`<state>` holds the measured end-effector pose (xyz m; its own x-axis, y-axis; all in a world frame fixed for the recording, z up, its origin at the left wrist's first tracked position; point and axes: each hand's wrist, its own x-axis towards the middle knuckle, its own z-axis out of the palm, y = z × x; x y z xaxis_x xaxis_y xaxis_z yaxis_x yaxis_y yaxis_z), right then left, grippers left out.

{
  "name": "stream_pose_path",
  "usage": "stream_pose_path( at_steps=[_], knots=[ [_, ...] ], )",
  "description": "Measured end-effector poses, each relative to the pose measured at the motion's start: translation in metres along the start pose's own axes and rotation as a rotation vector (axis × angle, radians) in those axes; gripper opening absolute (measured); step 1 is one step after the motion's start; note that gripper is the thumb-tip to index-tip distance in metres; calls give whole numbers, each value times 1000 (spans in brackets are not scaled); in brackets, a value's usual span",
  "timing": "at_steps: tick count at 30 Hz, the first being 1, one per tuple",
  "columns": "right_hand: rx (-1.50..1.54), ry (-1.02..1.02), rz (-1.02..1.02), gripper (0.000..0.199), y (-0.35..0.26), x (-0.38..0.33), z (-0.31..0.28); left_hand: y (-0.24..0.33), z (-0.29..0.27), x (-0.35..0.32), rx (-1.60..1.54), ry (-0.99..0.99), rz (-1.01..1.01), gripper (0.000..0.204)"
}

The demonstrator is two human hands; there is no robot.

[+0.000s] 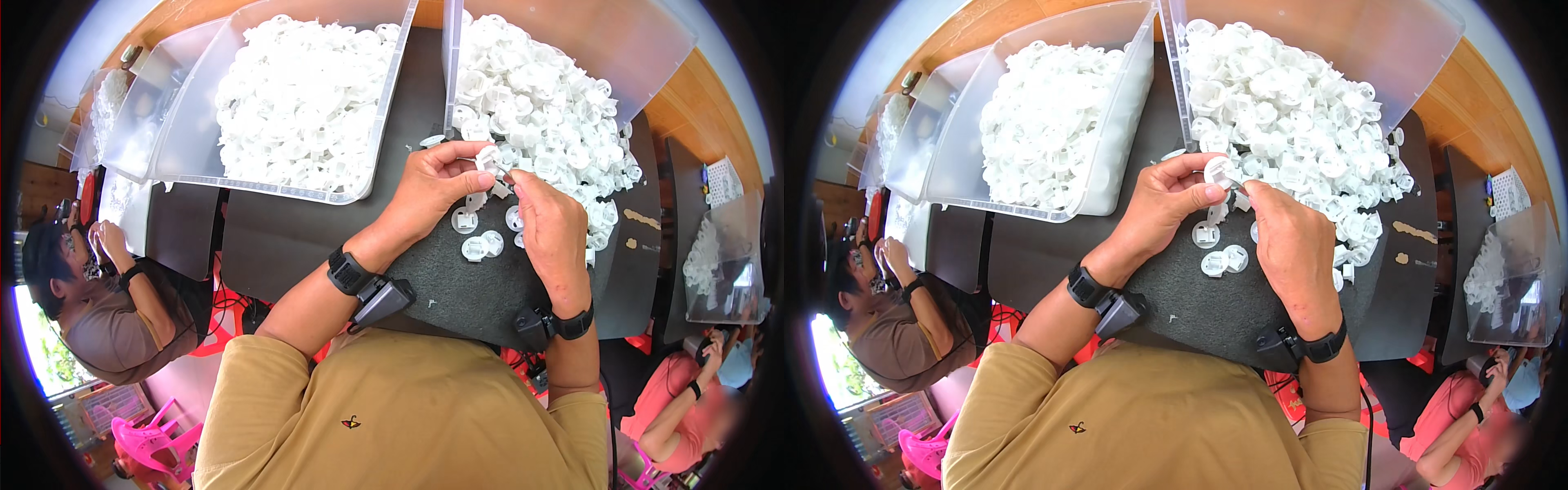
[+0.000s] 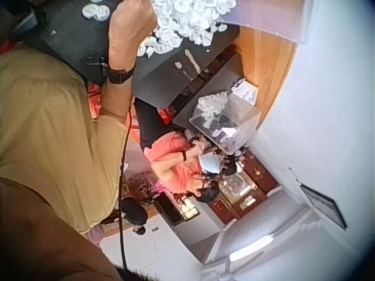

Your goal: Inspecting and sorting small white plastic components at a workstation.

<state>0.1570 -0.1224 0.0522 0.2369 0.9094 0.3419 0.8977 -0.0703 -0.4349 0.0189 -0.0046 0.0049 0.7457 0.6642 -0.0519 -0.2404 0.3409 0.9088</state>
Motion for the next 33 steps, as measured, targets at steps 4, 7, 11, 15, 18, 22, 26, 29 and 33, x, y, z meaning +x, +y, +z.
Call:
stream_pose_path(
  at_steps=[4,7,11,15,18,22,26,29,33],
  knots=[
    [-34,12,-12,21,0,-1,0,1,0,0,61,11,7,42],
    [-39,24,-24,20,1,-2,2,2,1,-1,111,11,11,41],
    [-177,-41,-26,17,-4,-5,2,0,1,-1,260,-24,15,41],
    [-89,-184,-4,17,3,-3,-8,0,2,-1,214,-27,46,38],
    [293,-216,134,21,18,3,-21,9,0,1,92,-33,-7,33],
    [653,-114,277,21,17,7,-15,16,-5,2,80,-250,-102,28],
    [943,-199,299,11,19,7,2,20,-1,0,50,-185,-91,32],
    [1030,-240,391,12,15,9,2,10,1,-2,-19,-197,15,34],
    [1061,-250,405,12,16,8,4,7,1,-2,36,-174,37,34]
  ],
)
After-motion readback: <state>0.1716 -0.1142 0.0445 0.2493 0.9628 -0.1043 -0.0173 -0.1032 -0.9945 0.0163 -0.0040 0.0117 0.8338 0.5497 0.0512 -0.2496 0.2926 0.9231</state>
